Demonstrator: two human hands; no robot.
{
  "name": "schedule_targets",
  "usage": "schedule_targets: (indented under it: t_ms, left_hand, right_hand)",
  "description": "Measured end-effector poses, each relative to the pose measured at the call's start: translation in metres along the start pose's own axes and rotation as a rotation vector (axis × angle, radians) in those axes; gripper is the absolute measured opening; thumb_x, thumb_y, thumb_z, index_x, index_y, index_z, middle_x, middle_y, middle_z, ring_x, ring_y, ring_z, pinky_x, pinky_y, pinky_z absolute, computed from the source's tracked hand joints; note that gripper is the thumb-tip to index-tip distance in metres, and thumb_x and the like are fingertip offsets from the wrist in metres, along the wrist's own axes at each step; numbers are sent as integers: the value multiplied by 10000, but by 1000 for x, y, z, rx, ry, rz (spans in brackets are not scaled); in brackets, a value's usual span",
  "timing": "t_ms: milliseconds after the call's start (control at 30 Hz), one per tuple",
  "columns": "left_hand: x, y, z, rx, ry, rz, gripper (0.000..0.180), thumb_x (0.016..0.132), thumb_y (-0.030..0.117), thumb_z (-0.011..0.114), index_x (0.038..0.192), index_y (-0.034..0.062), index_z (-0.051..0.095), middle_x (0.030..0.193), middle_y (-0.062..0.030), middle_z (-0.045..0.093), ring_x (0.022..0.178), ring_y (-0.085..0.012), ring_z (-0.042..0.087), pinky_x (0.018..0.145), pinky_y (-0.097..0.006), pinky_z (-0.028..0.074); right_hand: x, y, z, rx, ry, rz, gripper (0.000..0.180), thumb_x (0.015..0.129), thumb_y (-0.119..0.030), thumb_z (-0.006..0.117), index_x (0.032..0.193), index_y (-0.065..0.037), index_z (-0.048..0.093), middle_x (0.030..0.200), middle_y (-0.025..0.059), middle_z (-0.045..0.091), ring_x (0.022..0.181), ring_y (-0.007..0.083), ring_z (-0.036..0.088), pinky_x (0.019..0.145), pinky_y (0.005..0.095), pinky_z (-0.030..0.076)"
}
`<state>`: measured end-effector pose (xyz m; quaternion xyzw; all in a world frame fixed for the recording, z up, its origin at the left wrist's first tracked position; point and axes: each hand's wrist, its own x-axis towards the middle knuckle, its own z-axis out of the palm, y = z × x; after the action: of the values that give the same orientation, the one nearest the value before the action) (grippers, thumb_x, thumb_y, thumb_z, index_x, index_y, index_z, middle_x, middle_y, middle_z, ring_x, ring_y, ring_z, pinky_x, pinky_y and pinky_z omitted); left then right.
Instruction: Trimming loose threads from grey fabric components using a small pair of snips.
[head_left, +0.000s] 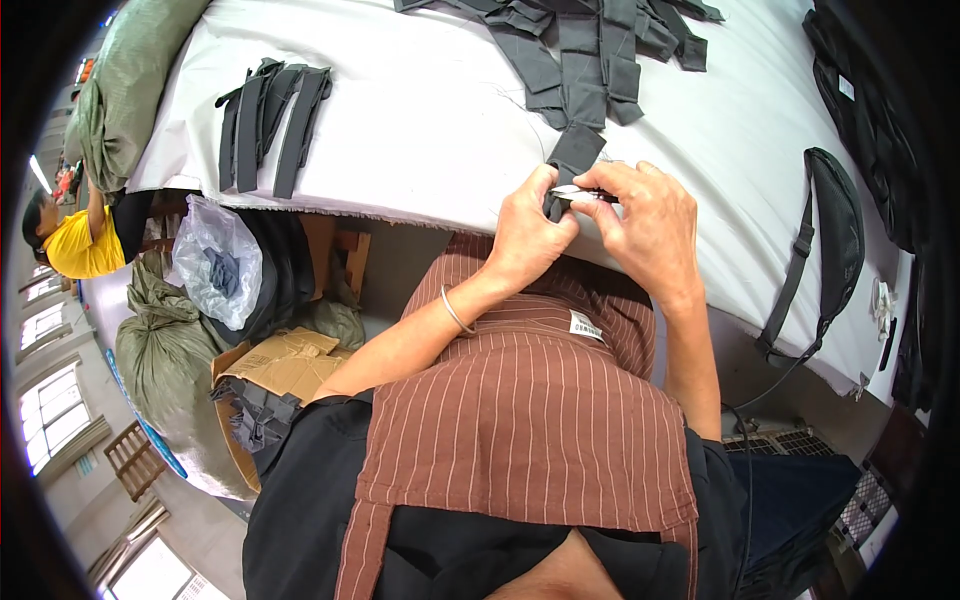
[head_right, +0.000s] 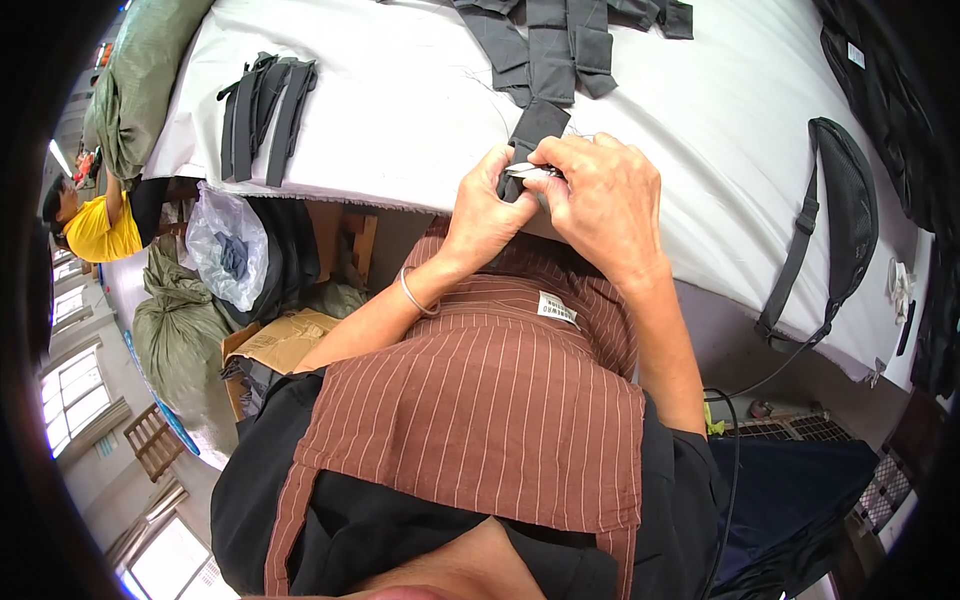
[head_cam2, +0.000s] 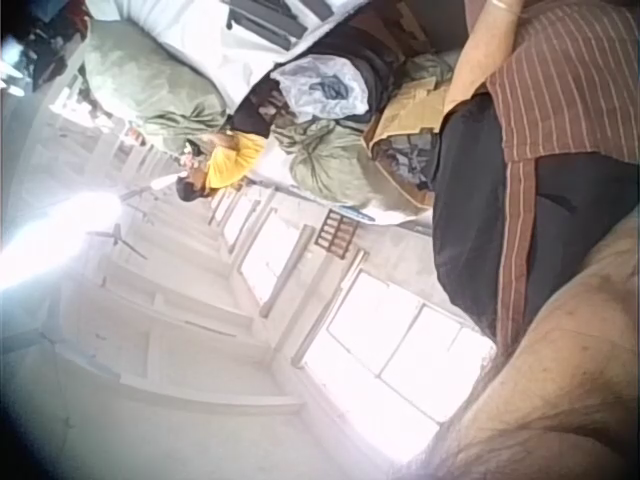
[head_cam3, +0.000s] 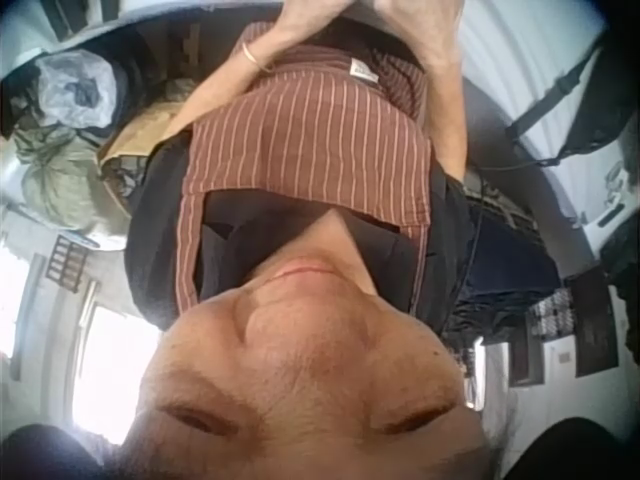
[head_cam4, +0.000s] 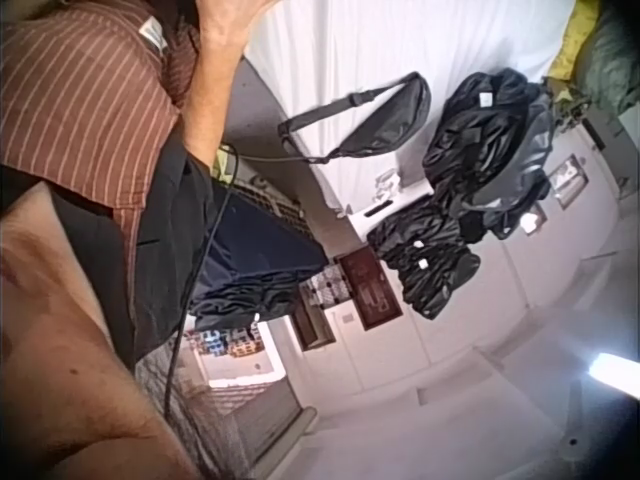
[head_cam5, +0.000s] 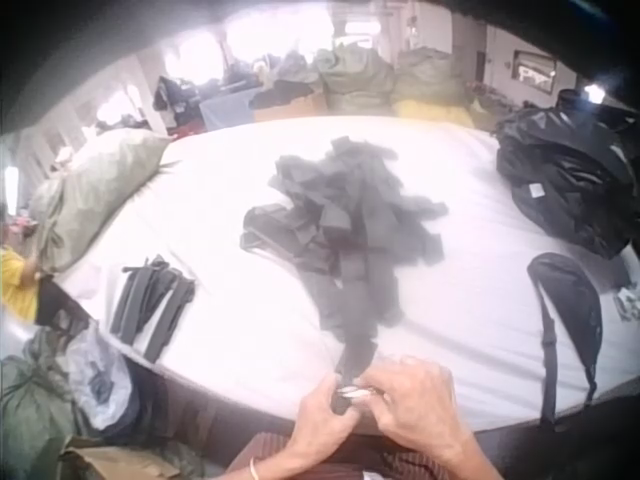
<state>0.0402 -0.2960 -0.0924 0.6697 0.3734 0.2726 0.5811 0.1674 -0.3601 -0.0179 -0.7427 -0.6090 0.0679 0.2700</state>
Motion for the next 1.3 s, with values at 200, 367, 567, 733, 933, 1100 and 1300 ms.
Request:
schedule_targets:
  t_ms: [200,367,567,733,933,1100,1300]
  left_hand:
    - [1,2,0,19,-3,10,209,702,43,595,858,-16,469,666,-124,483,625,-138,454,572,-313,432]
    - [0,4,-2,43,-20,-2,225,698,57,601,869,-20,476,674,-119,493,638,-145,469,578,-314,435]
    - [5,22,-25,-437,-311,-350,267,963,280,477,1021,47,592,629,58,425,580,-25,374,489,-228,326]
    - [6,16,-26,-528,-319,-330,422,982,385,365,952,27,586,611,56,381,561,-40,354,499,-205,331]
    - [6,10,-18,-465,-292,-198,323,984,270,403,907,12,582,622,32,447,579,-59,432,603,-206,461]
    - [7,2,-20,-389,-337,-163,221,970,194,463,934,17,589,673,18,462,627,-55,437,687,-244,496]
    - [6,8,-18,-298,-342,-179,186,958,164,484,938,9,585,689,9,499,622,-53,454,678,-227,487]
  right_hand:
    - [-1,0,1,-58,33,-66,165,691,-198,721,825,-112,676,748,-2,649,653,201,543,605,341,414]
    - [-1,0,0,11,58,11,159,691,-201,723,821,-123,674,727,1,637,659,201,557,622,334,430]
    - [-7,4,12,503,106,100,200,670,-142,746,848,-88,673,794,37,602,691,194,567,664,317,458]
    - [-12,19,39,665,4,180,178,748,-89,715,908,-28,664,816,32,614,770,119,582,678,239,451]
    - [-1,28,42,925,223,381,210,803,-18,649,1012,-34,631,921,-4,611,698,76,552,664,241,469]
    - [13,25,30,302,214,236,427,712,58,631,1065,-183,633,1046,12,524,645,162,581,615,299,490]
    - [25,36,49,375,342,132,169,739,-31,659,878,-128,670,885,26,558,673,221,605,573,311,458]
